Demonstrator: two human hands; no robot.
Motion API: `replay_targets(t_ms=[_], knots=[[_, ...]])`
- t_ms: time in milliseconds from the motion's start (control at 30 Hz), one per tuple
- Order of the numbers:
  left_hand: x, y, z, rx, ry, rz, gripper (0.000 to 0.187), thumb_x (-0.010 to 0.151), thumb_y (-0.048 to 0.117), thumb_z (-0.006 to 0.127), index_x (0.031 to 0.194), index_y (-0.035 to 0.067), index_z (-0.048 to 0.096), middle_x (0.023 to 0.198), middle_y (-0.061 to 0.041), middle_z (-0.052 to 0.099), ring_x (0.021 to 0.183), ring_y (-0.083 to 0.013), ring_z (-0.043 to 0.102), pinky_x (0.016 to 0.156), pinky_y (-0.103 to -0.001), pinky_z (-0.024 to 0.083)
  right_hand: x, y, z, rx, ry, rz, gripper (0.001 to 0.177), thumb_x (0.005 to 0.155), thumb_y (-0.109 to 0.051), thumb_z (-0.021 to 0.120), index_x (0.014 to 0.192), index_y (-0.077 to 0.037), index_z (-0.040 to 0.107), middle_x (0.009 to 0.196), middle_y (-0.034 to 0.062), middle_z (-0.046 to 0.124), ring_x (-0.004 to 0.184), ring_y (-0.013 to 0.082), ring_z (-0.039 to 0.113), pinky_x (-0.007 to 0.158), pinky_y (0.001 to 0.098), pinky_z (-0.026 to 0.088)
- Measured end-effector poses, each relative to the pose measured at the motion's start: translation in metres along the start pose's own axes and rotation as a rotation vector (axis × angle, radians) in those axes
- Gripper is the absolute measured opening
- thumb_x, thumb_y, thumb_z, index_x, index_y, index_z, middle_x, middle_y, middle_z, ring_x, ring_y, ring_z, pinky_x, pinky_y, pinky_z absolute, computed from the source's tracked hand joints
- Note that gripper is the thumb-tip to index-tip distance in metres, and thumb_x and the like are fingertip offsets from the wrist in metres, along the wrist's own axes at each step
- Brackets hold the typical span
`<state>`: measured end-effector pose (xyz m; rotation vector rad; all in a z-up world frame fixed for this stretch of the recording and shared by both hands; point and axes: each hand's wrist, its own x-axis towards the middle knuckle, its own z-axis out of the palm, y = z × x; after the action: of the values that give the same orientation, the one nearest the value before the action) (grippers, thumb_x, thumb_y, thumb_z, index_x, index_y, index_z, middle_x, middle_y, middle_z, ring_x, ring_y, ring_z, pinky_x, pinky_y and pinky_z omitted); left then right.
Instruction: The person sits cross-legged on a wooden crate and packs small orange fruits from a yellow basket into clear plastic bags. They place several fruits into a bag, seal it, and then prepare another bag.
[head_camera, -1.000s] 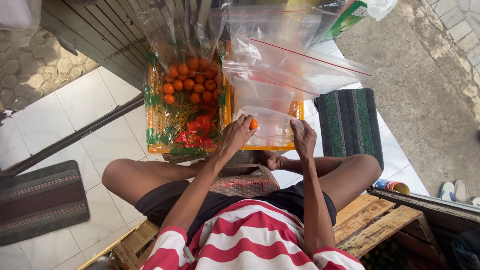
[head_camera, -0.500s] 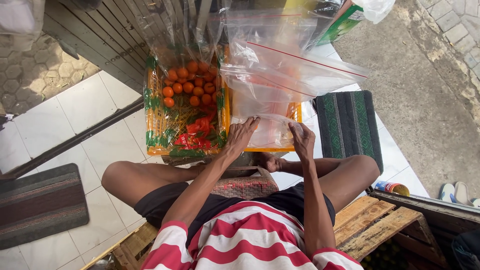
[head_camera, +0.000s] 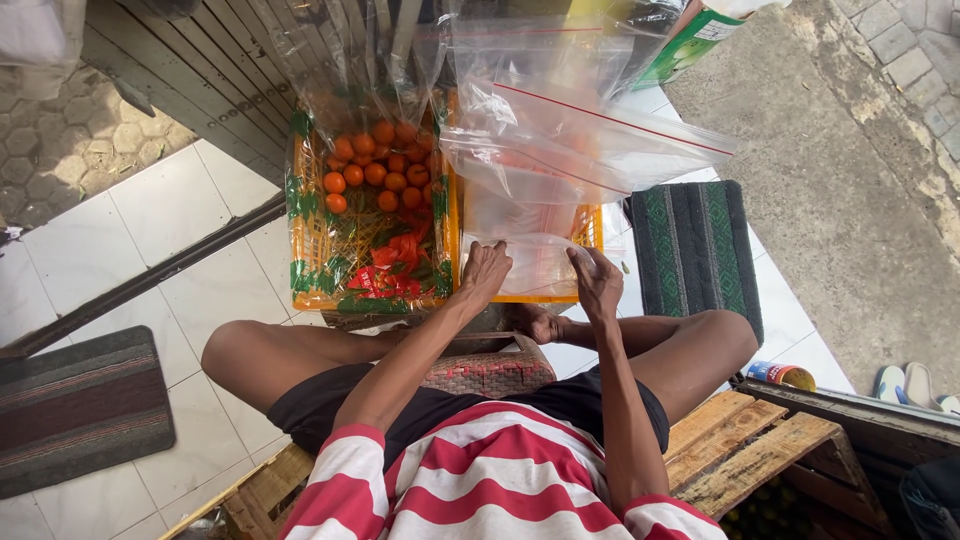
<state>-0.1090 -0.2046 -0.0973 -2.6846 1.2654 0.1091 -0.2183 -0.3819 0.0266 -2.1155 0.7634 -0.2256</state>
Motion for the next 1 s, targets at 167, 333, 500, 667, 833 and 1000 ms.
replay_targets(t_ms=[167, 333, 500, 667, 833, 1000], knots=[[-0.003, -0.007, -0.012, 0.029, -0.022, -0.067, 0.024, 0.087, 0.005, 0.062, 0.081, 0.023, 0.077, 0.104, 0.001, 0.068, 0.063, -0.0154, 0.066, 0.067, -0.04, 0.037, 0.005, 0.005, 0.006, -0.102, -0.037, 0.022, 0.048, 0.1, -0.065, 0.063, 0.111, -0.02, 0.079, 0.095, 0.0242, 0.074, 0.095, 0.0499, 0.07, 0.089, 0.0581, 0.051], [-0.016, -0.013, -0.006, 0.035, -0.009, -0.138, 0.023, 0.087, 0.006, 0.062, 0.078, 0.023, 0.075, 0.088, 0.005, 0.063, 0.065, -0.0138, 0.066, 0.066, -0.04, 0.039, 0.008, -0.016, 0.007, -0.193, -0.113, -0.079, 0.047, 0.1, -0.063, 0.06, 0.117, -0.021, 0.075, 0.105, 0.0238, 0.074, 0.102, 0.0498, 0.069, 0.09, 0.0608, 0.052], [-0.032, -0.017, -0.026, 0.056, 0.074, -0.03, 0.021, 0.086, 0.008, 0.067, 0.071, 0.023, 0.071, 0.07, 0.003, 0.062, 0.067, -0.0188, 0.065, 0.056, -0.036, 0.039, 0.008, -0.026, 0.006, -0.161, -0.126, -0.018, 0.048, 0.103, -0.054, 0.059, 0.129, -0.013, 0.065, 0.116, 0.0287, 0.071, 0.112, 0.051, 0.066, 0.099, 0.0612, 0.05], [-0.019, -0.011, -0.008, 0.147, 0.141, -0.031, 0.02, 0.087, 0.015, 0.067, 0.073, 0.028, 0.074, 0.071, 0.007, 0.066, 0.096, -0.0221, 0.064, 0.061, -0.034, 0.043, 0.007, -0.023, 0.006, -0.169, -0.131, -0.021, 0.044, 0.103, -0.052, 0.06, 0.125, -0.015, 0.067, 0.115, 0.0271, 0.072, 0.113, 0.0493, 0.066, 0.101, 0.0602, 0.05], [-0.02, -0.012, -0.029, 0.222, 0.142, 0.08, 0.02, 0.086, 0.017, 0.069, 0.07, 0.028, 0.071, 0.066, 0.003, 0.064, 0.092, -0.0275, 0.06, 0.066, -0.04, 0.038, 0.009, -0.018, 0.005, -0.093, -0.085, -0.042, 0.037, 0.103, -0.047, 0.064, 0.118, -0.014, 0.07, 0.113, 0.0259, 0.073, 0.112, 0.0482, 0.067, 0.101, 0.0583, 0.051], [-0.01, -0.006, 0.001, 0.211, 0.055, 0.095, 0.02, 0.088, 0.015, 0.065, 0.075, 0.027, 0.072, 0.071, 0.001, 0.065, 0.091, -0.0295, 0.058, 0.069, -0.046, 0.038, 0.008, -0.019, 0.005, -0.05, -0.057, -0.068, 0.033, 0.102, -0.042, 0.067, 0.114, -0.011, 0.071, 0.113, 0.0257, 0.073, 0.112, 0.0483, 0.066, 0.102, 0.0592, 0.05]])
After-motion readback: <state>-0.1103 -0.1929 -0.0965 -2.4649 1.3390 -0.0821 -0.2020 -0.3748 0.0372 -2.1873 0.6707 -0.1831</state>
